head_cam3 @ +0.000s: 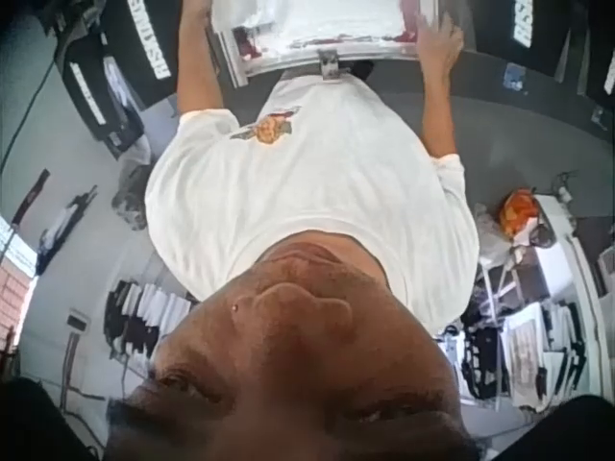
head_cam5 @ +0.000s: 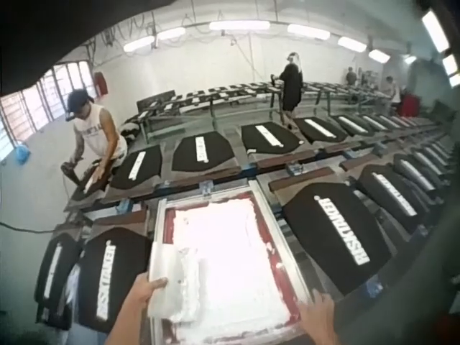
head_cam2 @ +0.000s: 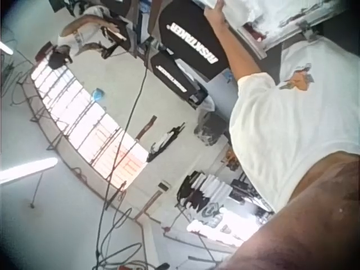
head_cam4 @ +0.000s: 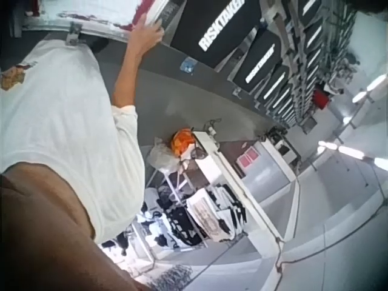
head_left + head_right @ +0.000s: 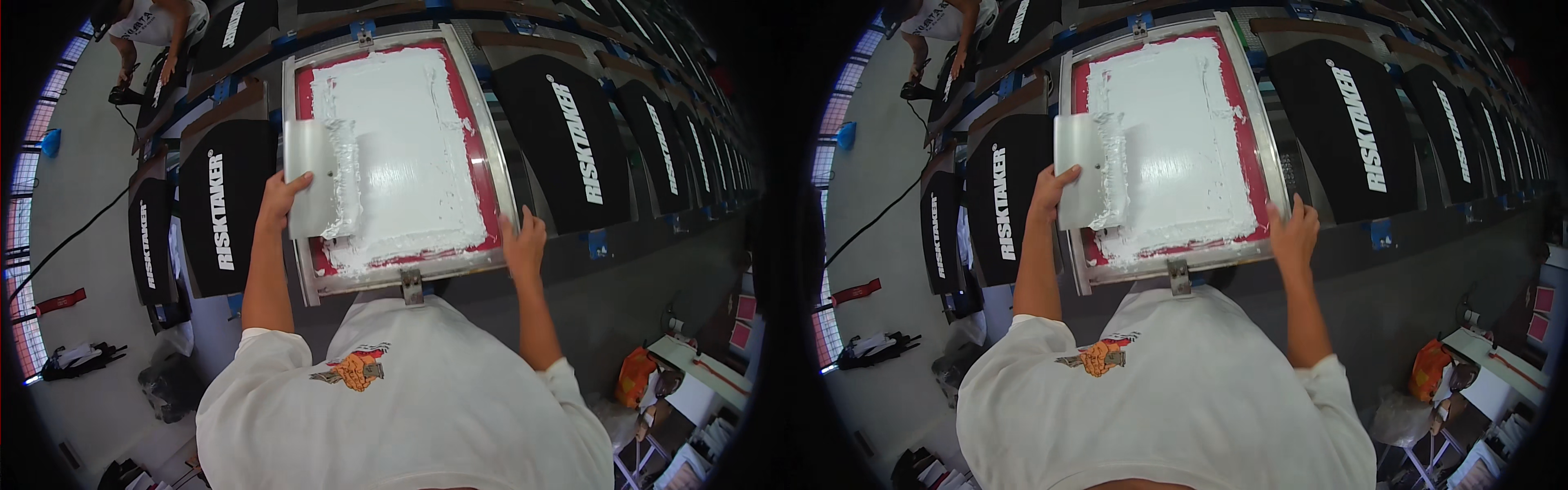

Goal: Applying white ink to black t-shirts using a screen printing press and a squeegee.

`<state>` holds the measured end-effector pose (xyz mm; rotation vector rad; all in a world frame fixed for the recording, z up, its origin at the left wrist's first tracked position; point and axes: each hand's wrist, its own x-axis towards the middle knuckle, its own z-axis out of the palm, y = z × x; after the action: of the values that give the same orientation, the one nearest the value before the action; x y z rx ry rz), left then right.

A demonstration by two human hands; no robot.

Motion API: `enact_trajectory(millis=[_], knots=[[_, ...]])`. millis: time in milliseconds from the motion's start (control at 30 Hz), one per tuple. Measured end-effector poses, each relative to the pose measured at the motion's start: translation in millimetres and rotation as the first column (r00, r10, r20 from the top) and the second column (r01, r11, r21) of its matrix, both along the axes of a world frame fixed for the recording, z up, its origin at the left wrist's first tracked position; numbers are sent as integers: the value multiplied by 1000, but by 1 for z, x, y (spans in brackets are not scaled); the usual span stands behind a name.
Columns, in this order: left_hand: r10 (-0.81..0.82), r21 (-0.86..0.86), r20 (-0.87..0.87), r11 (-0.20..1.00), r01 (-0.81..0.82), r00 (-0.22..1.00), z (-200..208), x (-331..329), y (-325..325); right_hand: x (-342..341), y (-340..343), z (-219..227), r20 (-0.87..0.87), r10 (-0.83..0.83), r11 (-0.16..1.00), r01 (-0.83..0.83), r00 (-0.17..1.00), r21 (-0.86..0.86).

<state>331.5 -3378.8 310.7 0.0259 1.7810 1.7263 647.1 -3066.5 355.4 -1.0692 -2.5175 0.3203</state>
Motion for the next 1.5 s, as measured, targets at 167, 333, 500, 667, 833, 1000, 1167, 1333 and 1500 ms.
enact_trajectory(millis=[167, 333, 500, 667, 833, 1000, 1167, 1333, 1500], knots=[[-521, -611, -546, 783, 114, 656, 68, -84, 96, 12, -101, 36, 291, 353, 423, 126, 889, -897], [-665, -702, -706, 703, -117, 243, 52, -121, 190, 5, -138, 3, 332, 393, 476, 119, 857, -871], [-444, -442, -895, 879, -178, 30, -27, -38, 168, 18, -145, -8, 217, 322, 480, 39, 921, -876], [-586, -591, -793, 806, 22, 167, 48, 23, 119, 28, -137, -32, 113, 322, 379, -19, 940, -925], [-689, -668, -610, 713, 213, 390, 95, 96, 69, 26, -123, -38, 171, 509, 474, -109, 844, -874], [-742, -680, -505, 657, 326, 440, 82, 145, 42, 2, -104, 67, 58, 617, 439, -283, 785, -853], [-807, -750, -437, 571, 334, 396, 67, 146, 53, -63, -78, 78, -14, 773, 632, -768, 634, 99], [-777, -788, -482, 587, 188, 405, 55, 157, 16, -52, -69, 28, 469, 690, 686, -704, 552, -180], [-501, -535, -828, 840, -88, 252, 9, 131, 21, -74, -58, -3, 233, 687, 656, -726, 688, 207]])
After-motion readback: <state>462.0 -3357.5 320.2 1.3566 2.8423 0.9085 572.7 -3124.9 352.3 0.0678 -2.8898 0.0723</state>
